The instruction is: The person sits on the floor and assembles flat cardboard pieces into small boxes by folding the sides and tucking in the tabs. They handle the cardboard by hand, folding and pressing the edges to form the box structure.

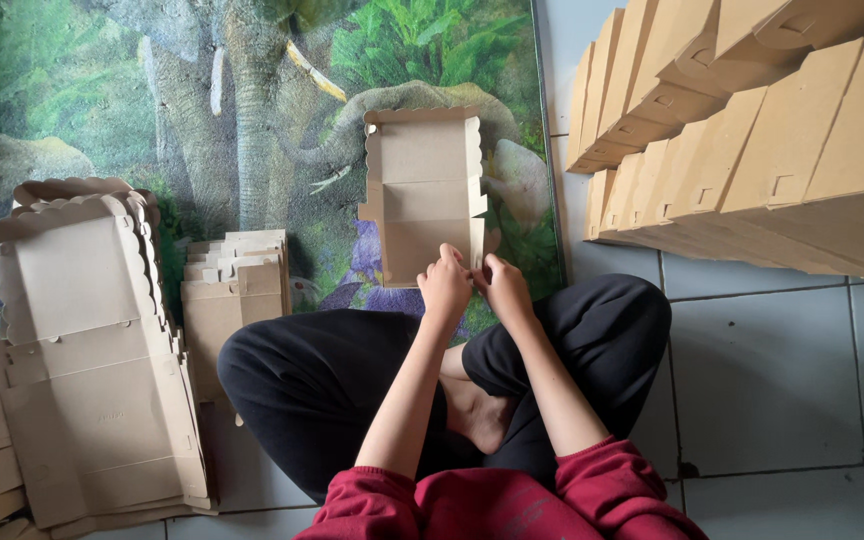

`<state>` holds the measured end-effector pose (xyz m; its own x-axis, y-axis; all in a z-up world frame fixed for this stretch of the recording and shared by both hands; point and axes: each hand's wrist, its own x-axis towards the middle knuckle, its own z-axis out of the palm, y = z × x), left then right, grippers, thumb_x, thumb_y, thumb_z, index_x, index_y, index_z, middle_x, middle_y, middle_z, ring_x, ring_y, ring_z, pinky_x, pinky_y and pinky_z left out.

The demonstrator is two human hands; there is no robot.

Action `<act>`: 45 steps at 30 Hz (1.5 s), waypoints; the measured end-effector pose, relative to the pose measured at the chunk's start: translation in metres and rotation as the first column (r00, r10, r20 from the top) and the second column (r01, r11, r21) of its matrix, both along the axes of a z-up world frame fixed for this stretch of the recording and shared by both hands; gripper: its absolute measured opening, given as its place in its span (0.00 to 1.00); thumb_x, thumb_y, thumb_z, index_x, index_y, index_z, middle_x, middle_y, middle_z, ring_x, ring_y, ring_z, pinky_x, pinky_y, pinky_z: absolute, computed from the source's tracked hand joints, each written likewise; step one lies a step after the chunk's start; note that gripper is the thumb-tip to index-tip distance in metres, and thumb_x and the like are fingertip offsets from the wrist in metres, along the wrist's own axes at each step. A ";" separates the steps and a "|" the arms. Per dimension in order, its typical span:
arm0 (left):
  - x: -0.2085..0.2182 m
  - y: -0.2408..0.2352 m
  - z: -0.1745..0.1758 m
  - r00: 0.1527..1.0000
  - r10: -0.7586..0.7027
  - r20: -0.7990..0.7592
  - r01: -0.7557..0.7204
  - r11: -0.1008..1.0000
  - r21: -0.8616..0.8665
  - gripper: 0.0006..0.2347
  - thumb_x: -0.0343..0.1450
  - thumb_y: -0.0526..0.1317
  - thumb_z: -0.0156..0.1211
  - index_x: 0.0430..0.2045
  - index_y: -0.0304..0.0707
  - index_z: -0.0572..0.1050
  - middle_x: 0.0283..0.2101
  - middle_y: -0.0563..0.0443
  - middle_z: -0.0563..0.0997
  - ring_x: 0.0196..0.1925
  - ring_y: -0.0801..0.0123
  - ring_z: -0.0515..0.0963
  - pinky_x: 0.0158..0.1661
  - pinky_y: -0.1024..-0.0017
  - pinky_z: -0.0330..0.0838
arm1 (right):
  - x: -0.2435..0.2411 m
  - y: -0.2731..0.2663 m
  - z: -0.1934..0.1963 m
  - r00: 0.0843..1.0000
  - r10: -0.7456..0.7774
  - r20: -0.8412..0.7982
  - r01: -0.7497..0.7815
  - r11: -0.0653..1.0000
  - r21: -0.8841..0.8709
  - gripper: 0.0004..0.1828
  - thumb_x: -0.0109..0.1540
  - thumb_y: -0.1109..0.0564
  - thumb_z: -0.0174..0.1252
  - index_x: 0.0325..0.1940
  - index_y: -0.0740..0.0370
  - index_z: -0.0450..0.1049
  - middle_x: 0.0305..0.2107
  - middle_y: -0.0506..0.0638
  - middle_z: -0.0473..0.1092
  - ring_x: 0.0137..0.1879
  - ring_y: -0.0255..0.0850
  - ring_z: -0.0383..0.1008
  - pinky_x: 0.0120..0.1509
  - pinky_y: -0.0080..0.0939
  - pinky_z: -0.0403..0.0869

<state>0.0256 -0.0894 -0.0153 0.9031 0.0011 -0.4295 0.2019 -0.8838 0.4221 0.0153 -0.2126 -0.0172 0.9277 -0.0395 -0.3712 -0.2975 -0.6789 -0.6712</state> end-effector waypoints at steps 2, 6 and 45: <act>0.001 0.001 -0.007 0.998 -0.001 0.058 0.003 1.000 -0.031 0.15 0.66 0.40 0.59 0.38 0.52 0.57 0.35 0.54 0.76 0.45 0.57 0.75 0.49 0.55 0.65 | -0.001 0.000 0.001 1.000 0.031 0.002 -0.031 0.998 -0.050 0.16 0.59 0.45 0.55 0.30 0.60 0.66 0.26 0.56 0.70 0.40 0.56 0.74 0.45 0.58 0.74; 0.005 0.019 0.027 0.912 0.042 0.408 -0.048 0.999 0.004 0.13 0.63 0.41 0.58 0.38 0.52 0.64 0.32 0.58 0.72 0.41 0.62 0.73 0.41 0.59 0.71 | 0.001 0.002 0.010 0.998 0.022 -0.063 -0.032 0.988 -0.153 0.11 0.59 0.52 0.50 0.30 0.62 0.66 0.29 0.60 0.70 0.42 0.61 0.74 0.45 0.61 0.73; 0.027 0.139 0.002 0.836 0.510 -0.202 -0.520 0.621 -0.586 0.07 0.63 0.40 0.58 0.31 0.42 0.79 0.35 0.47 0.80 0.40 0.59 0.82 0.41 0.65 0.77 | 0.160 0.134 -0.022 0.989 0.125 -0.083 -0.137 0.975 -0.173 0.10 0.52 0.56 0.53 0.37 0.58 0.69 0.33 0.56 0.71 0.45 0.56 0.75 0.47 0.53 0.75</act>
